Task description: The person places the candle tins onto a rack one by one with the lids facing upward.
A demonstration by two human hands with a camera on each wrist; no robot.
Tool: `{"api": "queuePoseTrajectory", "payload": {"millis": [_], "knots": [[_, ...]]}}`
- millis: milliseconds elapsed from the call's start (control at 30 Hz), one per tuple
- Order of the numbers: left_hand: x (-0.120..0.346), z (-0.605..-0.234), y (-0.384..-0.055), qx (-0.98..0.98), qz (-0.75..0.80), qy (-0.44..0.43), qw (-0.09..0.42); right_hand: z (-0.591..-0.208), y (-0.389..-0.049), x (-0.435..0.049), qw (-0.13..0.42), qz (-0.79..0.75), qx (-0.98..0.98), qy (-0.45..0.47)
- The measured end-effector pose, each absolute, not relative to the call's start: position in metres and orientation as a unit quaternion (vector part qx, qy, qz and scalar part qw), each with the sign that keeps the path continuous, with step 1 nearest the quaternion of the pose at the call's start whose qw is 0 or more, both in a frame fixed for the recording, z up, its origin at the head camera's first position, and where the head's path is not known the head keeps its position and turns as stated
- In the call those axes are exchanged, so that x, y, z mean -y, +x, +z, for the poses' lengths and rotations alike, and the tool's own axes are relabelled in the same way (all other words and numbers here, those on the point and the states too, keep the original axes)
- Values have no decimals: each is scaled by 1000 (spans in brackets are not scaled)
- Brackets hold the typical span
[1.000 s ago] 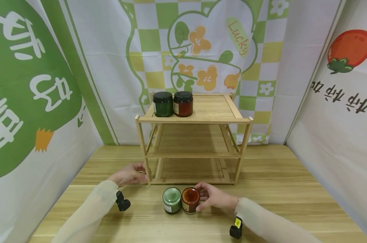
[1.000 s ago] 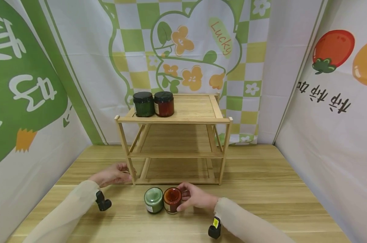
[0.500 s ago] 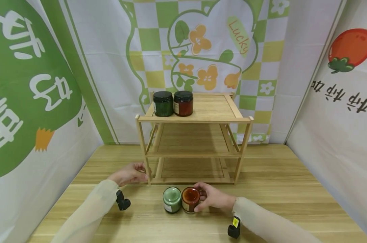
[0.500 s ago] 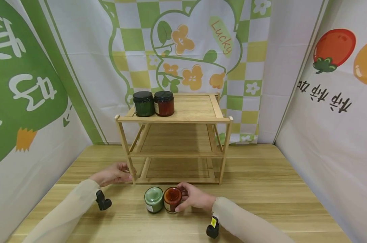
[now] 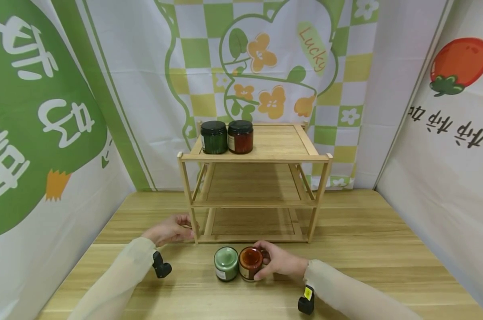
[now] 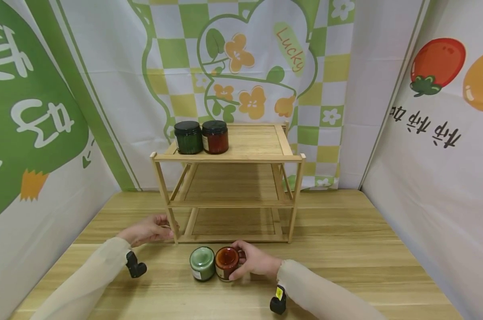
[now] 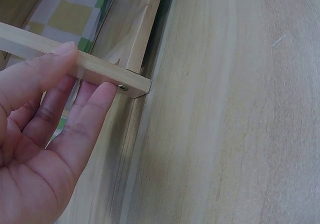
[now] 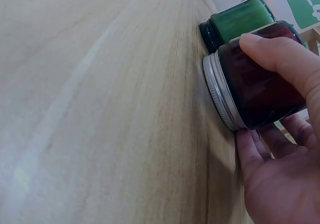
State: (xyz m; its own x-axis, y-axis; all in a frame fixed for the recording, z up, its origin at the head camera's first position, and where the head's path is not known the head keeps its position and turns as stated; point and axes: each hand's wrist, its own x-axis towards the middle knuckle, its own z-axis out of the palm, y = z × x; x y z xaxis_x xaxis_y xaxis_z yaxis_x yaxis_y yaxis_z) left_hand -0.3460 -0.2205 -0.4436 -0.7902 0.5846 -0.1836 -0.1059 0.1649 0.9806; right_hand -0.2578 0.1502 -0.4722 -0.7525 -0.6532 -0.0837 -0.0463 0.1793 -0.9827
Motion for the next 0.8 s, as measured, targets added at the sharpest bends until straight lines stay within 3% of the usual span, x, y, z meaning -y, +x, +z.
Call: {"api": "queuePoseTrajectory", "payload": {"millis": [800], "knots": [[222, -446, -346, -715, 617, 183, 274, -470, -256, -156, 230, -595, -726, -256]]}}
